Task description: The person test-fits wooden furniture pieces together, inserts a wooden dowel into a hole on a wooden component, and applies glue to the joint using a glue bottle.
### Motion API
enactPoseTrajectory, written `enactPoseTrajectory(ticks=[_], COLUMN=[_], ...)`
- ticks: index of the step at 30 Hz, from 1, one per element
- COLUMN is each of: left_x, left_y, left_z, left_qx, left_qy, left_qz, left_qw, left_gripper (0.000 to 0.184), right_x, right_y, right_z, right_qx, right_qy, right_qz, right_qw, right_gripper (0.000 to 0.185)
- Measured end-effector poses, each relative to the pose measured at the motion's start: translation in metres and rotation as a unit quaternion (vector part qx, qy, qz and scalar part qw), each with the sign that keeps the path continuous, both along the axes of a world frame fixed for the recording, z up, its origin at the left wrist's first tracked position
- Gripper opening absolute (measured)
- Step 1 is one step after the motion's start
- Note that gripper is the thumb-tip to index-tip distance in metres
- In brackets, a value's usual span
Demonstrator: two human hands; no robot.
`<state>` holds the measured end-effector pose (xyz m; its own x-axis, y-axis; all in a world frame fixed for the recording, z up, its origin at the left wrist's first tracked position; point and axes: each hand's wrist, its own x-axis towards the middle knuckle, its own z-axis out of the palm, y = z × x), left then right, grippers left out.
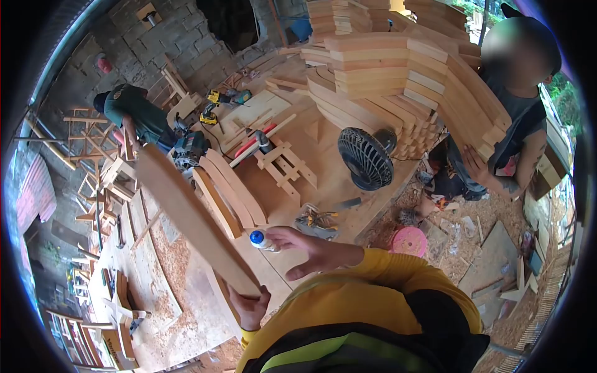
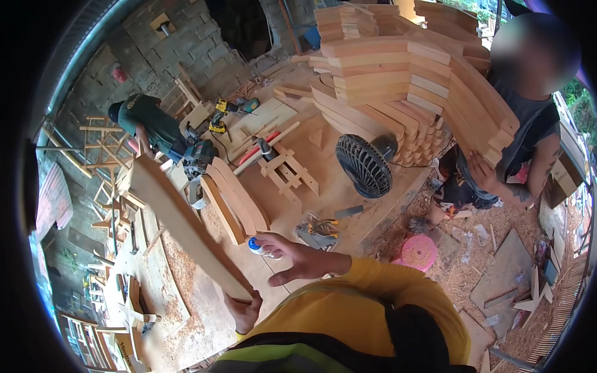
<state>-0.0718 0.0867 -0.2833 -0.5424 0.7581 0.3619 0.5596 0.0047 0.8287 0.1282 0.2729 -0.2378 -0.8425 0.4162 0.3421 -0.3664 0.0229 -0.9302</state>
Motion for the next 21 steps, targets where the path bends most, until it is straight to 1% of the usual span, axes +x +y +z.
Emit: enactPoseTrajectory(ticks=[1, 4, 5, 6, 8, 9, 11, 12, 13, 14, 16, 17, 18, 19, 20, 21], left_x=[0.012, 0.008, 0.003, -0.002, -0.015, -0.021, -0.027, -0.031, -0.045, -0.061, -0.083, -0.083, -0.082, -0.079, -0.08, -0.082], left_y=[0.003, 0.006, 0.006, 0.004, 0.003, 0.002, -0.004, -0.008, -0.015, -0.017, -0.028, -0.031, -0.03, -0.031, -0.034, -0.036], left_z=[0.015, 0.017, 0.014, 0.016, 0.022, 0.019, 0.038, 0.045, 0.04, 0.033, 0.015, 0.019, 0.03, 0.044, 0.05, 0.051], left_qx=[-0.003, -0.108, -0.114, -0.12, -0.132, -0.135, -0.146, -0.152, -0.163, -0.125, -0.05, -0.017, 0.045, 0.101, 0.136, 0.173], left_qy=[0.09, 0.153, 0.22, 0.239, 0.274, 0.281, 0.246, 0.228, 0.163, 0.103, -0.023, -0.097, -0.096, -0.15, -0.158, -0.161], left_qz=[-0.003, -0.064, -0.075, -0.085, -0.108, -0.102, -0.096, -0.094, -0.082, -0.086, -0.086, -0.065, -0.056, -0.047, -0.035, -0.033], left_qw=[0.996, 0.98, 0.966, 0.96, 0.946, 0.945, 0.953, 0.957, 0.97, 0.983, 0.995, 0.993, 0.993, 0.982, 0.977, 0.971], left_gripper=[0.06, 0.06, 0.06, 0.059, 0.058, 0.062, 0.07, 0.073, 0.082, 0.082, 0.083, 0.081, 0.081, 0.081, 0.082, 0.084], right_x=[-0.009, -0.032, -0.035, -0.029, -0.035, -0.035, -0.034, -0.04, -0.046, -0.05, -0.052, -0.055, -0.063, -0.062, -0.062, -0.064], right_y=[-0.005, -0.019, -0.02, -0.026, -0.038, -0.042, -0.048, -0.05, -0.052, -0.055, -0.053, -0.053, -0.051, -0.054, -0.052, -0.056], right_z=[0.0, 0.006, 0.0, 0.002, -0.015, -0.022, -0.033, -0.041, -0.049, -0.054, -0.049, -0.047, -0.045, -0.039, -0.054, -0.057], right_qx=[-0.005, -0.064, -0.053, -0.107, -0.177, -0.17, -0.158, -0.172, -0.186, -0.201, -0.21, -0.221, -0.224, -0.307, -0.322, -0.413], right_qy=[0.031, 0.103, 0.023, -0.012, 0.017, 0.015, 0.01, 0.039, 0.066, 0.091, 0.121, 0.133, 0.165, 0.208, 0.197, 0.201], right_qz=[-0.015, -0.05, -0.078, -0.109, -0.157, -0.169, -0.195, -0.212, -0.228, -0.243, -0.221, -0.208, -0.185, -0.111, -0.063, -0.007], right_qw=[0.999, 0.991, 0.995, 0.988, 0.971, 0.971, 0.968, 0.961, 0.953, 0.945, 0.945, 0.944, 0.943, 0.922, 0.924, 0.888], right_gripper=[0.083, 0.082, 0.075, 0.066, 0.055, 0.055, 0.053, 0.052, 0.052, 0.052, 0.054, 0.054, 0.056, 0.058, 0.061, 0.061])
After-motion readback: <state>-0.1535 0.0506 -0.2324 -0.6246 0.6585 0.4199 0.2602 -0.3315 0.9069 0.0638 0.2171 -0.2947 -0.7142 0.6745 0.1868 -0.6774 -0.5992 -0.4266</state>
